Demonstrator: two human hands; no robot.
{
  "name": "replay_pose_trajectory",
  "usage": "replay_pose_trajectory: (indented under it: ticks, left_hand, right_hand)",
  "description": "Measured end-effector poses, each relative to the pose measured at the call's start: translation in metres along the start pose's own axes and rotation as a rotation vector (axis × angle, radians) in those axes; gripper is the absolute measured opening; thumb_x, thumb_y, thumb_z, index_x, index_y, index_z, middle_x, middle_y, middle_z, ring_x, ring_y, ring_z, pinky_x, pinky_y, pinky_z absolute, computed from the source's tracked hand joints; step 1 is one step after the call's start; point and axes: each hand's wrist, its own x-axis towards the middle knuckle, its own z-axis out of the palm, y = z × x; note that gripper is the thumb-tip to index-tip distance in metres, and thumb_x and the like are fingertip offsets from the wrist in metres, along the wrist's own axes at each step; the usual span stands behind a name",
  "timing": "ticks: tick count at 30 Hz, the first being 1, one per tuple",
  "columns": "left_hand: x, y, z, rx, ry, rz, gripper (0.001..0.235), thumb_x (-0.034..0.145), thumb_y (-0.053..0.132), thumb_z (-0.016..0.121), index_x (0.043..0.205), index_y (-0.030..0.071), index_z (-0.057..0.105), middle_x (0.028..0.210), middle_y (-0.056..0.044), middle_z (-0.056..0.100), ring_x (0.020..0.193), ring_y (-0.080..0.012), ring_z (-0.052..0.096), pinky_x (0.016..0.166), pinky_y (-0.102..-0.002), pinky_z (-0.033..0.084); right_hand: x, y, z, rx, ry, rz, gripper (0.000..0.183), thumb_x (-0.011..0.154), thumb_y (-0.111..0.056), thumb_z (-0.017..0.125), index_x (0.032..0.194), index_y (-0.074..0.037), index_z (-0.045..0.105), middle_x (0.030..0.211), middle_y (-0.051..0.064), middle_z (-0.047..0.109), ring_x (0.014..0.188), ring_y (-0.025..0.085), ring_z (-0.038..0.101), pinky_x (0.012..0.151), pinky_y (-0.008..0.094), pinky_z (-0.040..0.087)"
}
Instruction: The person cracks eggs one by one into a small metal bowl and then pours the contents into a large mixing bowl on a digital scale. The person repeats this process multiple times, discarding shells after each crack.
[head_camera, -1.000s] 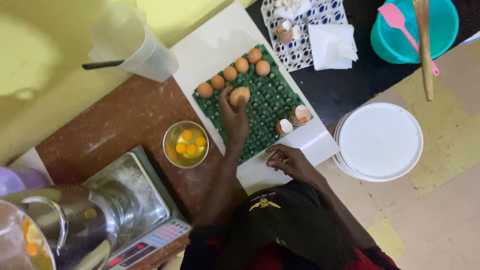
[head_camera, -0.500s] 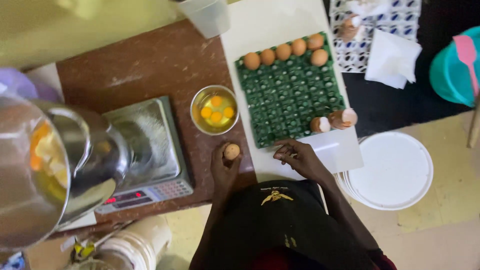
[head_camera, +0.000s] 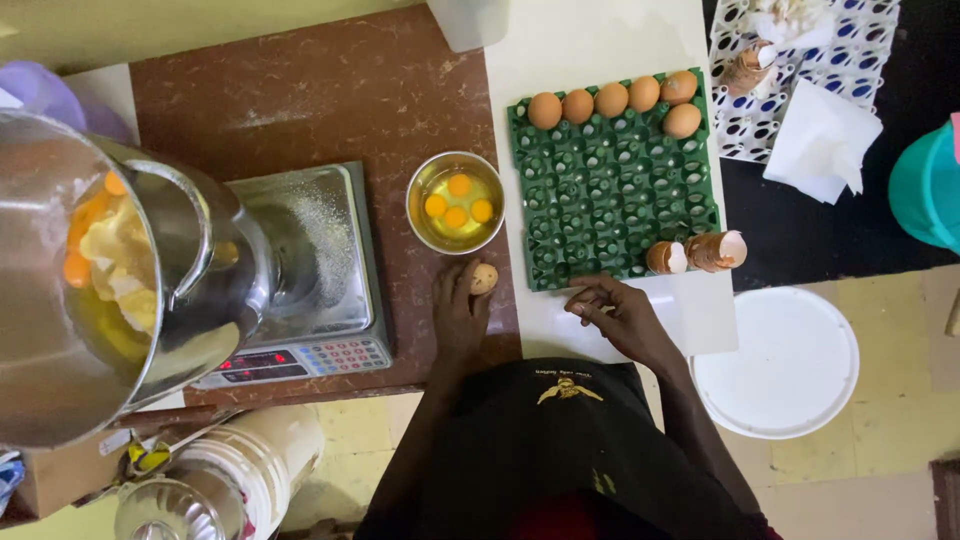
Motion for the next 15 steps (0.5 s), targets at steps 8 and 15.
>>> replay_pose_trajectory:
  ticks: [8,15]
  left_hand:
    - [0.018,0.029,-0.03,-0.097,-0.109,-0.088,0.062,0.099,0.022,0.086,0.158,0.011,0.071,0.135,-0.02,0.068,0.127,-0.047,0.068,0.118,-0.057,0.051]
    - [0.071,0.048,-0.049,-0.977,-0.044,-0.531,0.076,0.104,0.035,0.089,0.165,0.007,0.052,0.144,-0.009,0.061,0.124,-0.0186,0.069,0.105,-0.034,0.065]
  right_hand:
    - [0.006,-0.016,0.016,0.025,0.001,-0.016,0.043,0.107,-0.009,0.079,0.148,0.005,0.072,0.108,0.024,0.088,0.08,0.028,0.08,0.056,0.033,0.061]
    - [0.04,-0.059,0.041,-0.098,-0.051,-0.264,0.044,0.106,-0.011,0.082,0.147,0.001,0.074,0.114,0.028,0.086,0.088,0.041,0.084,0.061,0.045,0.065]
